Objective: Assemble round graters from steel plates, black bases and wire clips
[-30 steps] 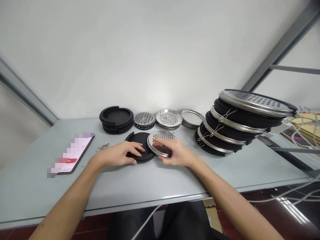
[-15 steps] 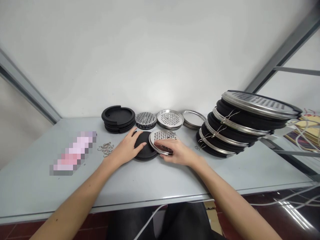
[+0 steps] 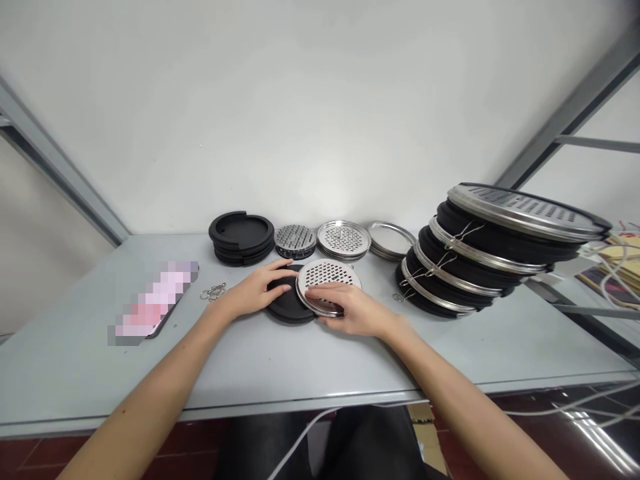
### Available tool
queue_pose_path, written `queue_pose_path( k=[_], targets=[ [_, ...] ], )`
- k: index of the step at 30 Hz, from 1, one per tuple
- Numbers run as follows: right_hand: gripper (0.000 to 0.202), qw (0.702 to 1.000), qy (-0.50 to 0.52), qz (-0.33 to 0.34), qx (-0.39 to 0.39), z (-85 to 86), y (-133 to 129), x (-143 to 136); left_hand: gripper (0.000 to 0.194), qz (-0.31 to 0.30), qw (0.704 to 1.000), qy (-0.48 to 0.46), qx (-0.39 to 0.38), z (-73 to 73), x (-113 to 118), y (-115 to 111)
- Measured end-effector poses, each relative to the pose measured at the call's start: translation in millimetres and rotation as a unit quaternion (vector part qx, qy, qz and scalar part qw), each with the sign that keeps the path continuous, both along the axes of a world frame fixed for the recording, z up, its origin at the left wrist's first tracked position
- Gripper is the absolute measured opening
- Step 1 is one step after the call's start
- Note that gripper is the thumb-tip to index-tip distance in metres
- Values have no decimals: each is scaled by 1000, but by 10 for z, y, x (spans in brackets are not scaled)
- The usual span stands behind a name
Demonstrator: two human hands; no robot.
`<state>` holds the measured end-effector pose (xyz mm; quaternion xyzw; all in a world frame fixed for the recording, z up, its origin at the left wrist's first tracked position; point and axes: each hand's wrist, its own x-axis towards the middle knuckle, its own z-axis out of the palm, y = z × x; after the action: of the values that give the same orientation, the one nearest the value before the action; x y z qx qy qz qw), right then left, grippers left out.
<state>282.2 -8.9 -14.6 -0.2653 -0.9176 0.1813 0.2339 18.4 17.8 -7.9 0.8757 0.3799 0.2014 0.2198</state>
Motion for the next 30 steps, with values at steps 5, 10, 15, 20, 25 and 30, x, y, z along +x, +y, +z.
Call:
queue_pose_path(
  k=[5,10,15,20,25,30],
  targets=[
    [53,1000,15,19,0,-18,-32,-20,45,10,999,30,14,-42,41,-42],
    [46,998,41,35,18,-23,-18,-29,50,27,996,74,40,-84,74,-67],
    [33,990,85,-90,69,-9,92,69,65,26,993,105,48,-97,59,-65],
    [40,969,39,-239,39,-27,201,238,87,17,992,115,47,-71,55,-77],
    [40,973,-6,-231,1,-67,215,266,92,19,994,101,40,-74,57,-84],
    [47,976,-14,-219,-5,-95,211,242,92,15,994,104,39,-87,57,-84]
  ],
)
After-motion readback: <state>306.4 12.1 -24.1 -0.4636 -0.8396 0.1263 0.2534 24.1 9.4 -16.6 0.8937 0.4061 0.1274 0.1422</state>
